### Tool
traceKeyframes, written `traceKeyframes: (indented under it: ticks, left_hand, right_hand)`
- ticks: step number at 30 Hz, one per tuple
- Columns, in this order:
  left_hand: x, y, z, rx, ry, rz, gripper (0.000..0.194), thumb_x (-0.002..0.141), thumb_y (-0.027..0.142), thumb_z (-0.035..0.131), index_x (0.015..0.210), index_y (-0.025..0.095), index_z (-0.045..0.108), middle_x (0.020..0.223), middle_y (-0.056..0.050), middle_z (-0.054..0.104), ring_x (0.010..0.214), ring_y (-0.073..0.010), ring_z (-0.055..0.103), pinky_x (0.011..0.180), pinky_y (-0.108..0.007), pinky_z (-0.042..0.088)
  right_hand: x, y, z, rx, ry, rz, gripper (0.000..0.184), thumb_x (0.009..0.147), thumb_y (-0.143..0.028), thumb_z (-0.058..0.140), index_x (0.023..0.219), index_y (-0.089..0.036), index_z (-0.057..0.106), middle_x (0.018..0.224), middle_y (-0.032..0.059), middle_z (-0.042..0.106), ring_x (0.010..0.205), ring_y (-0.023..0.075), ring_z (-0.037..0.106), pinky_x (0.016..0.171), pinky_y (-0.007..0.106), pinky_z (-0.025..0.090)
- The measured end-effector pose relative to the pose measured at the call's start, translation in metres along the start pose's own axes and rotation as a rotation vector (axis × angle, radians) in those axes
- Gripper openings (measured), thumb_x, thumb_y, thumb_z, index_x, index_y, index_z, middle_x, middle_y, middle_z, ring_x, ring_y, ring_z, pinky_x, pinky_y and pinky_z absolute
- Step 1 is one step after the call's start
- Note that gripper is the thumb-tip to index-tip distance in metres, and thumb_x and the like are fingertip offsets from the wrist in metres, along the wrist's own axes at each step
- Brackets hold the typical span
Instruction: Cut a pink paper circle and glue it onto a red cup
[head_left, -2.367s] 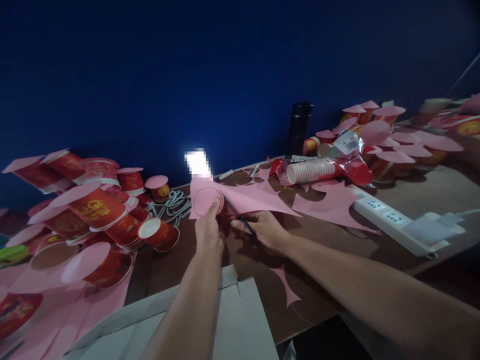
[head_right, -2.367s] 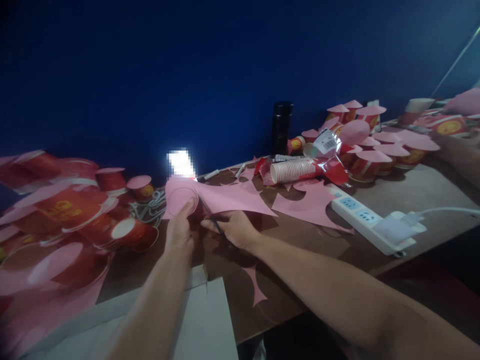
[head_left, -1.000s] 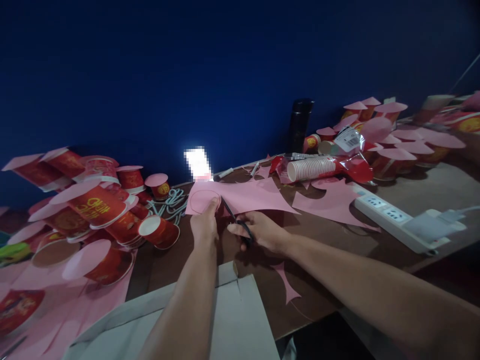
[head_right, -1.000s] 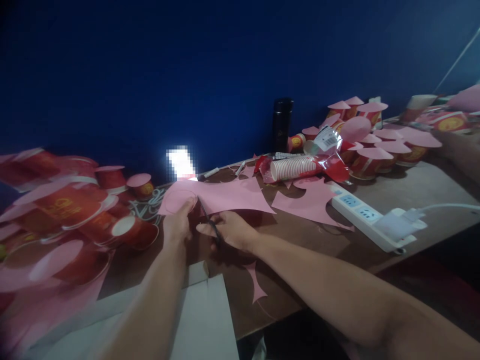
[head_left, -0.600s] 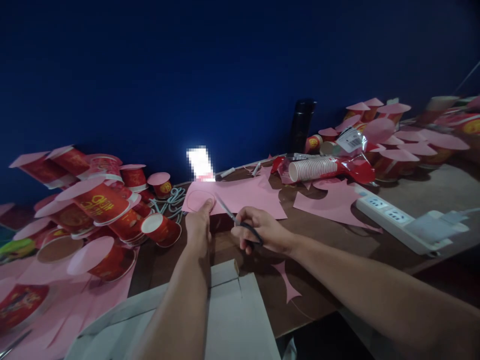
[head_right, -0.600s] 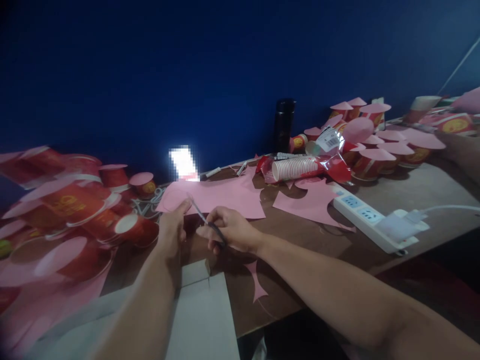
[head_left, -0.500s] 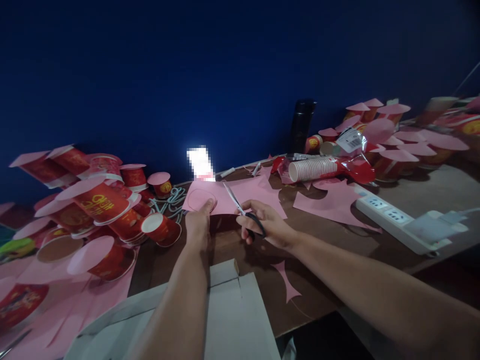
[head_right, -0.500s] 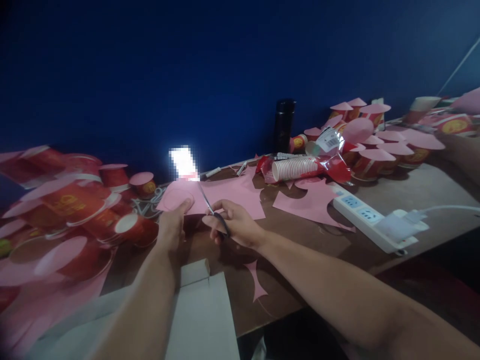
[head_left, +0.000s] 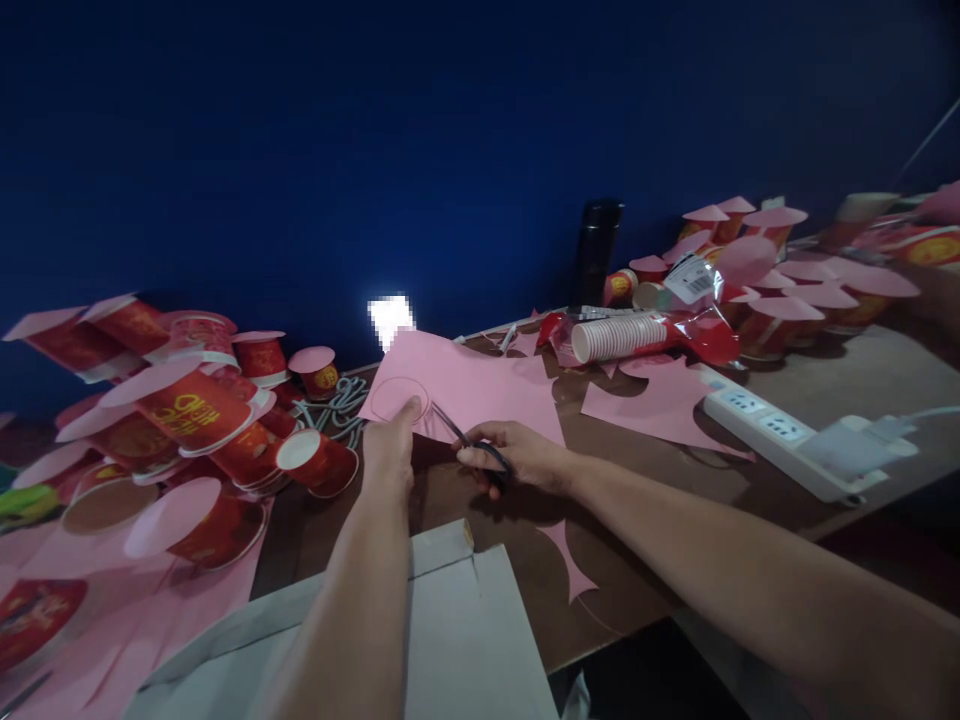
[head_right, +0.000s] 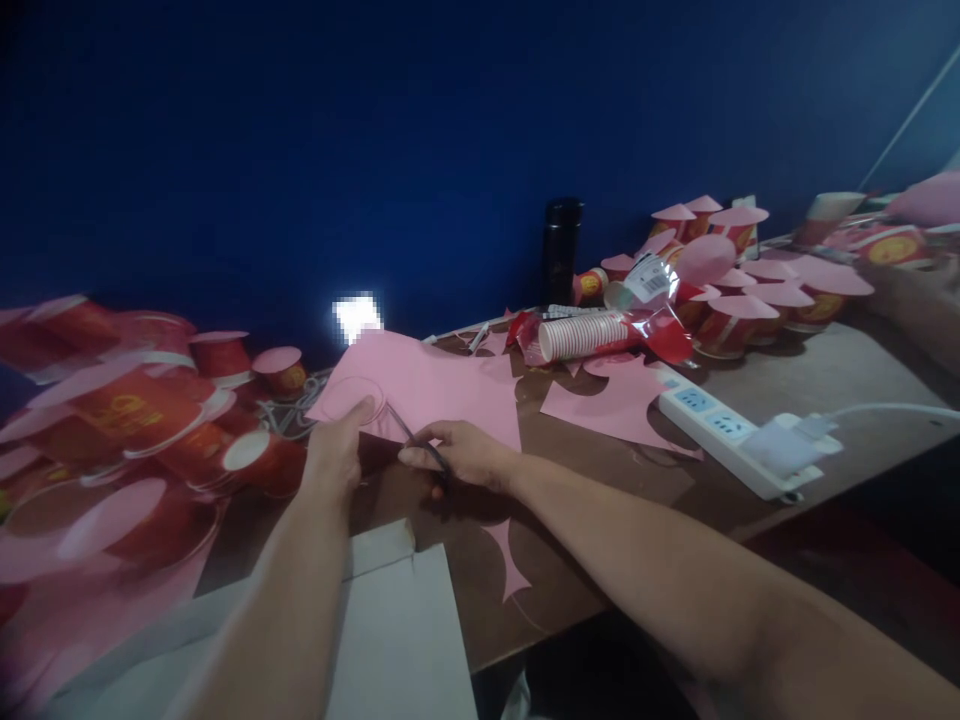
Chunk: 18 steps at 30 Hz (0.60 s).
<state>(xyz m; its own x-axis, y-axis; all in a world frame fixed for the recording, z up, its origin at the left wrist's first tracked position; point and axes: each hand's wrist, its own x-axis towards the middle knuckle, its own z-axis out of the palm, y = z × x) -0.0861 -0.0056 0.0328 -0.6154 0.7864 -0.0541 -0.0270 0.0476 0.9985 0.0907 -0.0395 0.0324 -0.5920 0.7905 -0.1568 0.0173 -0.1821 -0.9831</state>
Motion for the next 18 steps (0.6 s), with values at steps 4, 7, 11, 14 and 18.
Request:
traceKeyframes:
  ticks: [4, 7, 11, 14, 18]
  left_hand:
    - [-0.002, 0.002, 0.001, 0.002, -0.04, -0.008, 0.041, 0.05, 0.036, 0.08, 0.081, 0.011, 0.069, 0.077, -0.01, 0.067, 0.076, -0.025, 0.065, 0.074, -0.036, 0.052]
    - [-0.007, 0.005, 0.002, 0.019, -0.046, -0.011, 0.04, 0.049, 0.036, 0.08, 0.079, 0.012, 0.069, 0.074, -0.009, 0.066, 0.073, -0.0254, 0.065, 0.071, -0.038, 0.052]
    - [-0.012, 0.008, 0.004, 0.035, -0.033, -0.005, 0.038, 0.048, 0.033, 0.081, 0.077, 0.012, 0.068, 0.072, -0.009, 0.066, 0.07, -0.0256, 0.064, 0.065, -0.037, 0.052]
    - [-0.013, 0.007, 0.005, 0.049, -0.042, -0.006, 0.037, 0.047, 0.033, 0.081, 0.076, 0.013, 0.067, 0.07, -0.009, 0.066, 0.07, -0.0255, 0.064, 0.063, -0.035, 0.051]
    - [-0.015, 0.009, 0.003, 0.114, -0.057, -0.013, 0.037, 0.05, 0.038, 0.079, 0.076, 0.014, 0.068, 0.066, -0.008, 0.064, 0.067, -0.0252, 0.063, 0.059, -0.034, 0.05]
  right_hand:
    - [0.001, 0.0, -0.001, 0.018, -0.006, -0.04, 0.046, 0.073, -0.052, 0.067, 0.099, -0.015, 0.059, 0.062, -0.0007, 0.06, 0.048, 0.0077, 0.055, 0.041, 0.016, 0.033]
    - [0.002, 0.002, -0.002, 0.029, -0.002, -0.044, 0.046, 0.073, -0.053, 0.067, 0.098, -0.015, 0.06, 0.064, -0.0003, 0.06, 0.048, 0.0078, 0.055, 0.041, 0.016, 0.034]
    - [0.004, 0.004, -0.003, 0.05, 0.014, -0.039, 0.046, 0.072, -0.054, 0.066, 0.097, -0.016, 0.06, 0.065, -0.0002, 0.061, 0.048, 0.0077, 0.055, 0.04, 0.016, 0.033]
    - [0.005, 0.006, -0.004, 0.062, 0.022, -0.068, 0.045, 0.074, -0.054, 0.065, 0.098, -0.015, 0.06, 0.065, 0.0003, 0.061, 0.05, 0.008, 0.056, 0.039, 0.015, 0.031]
    - [0.006, 0.007, -0.005, 0.062, 0.014, -0.117, 0.043, 0.074, -0.054, 0.064, 0.093, -0.015, 0.059, 0.066, 0.0011, 0.062, 0.052, 0.0087, 0.057, 0.038, 0.015, 0.03]
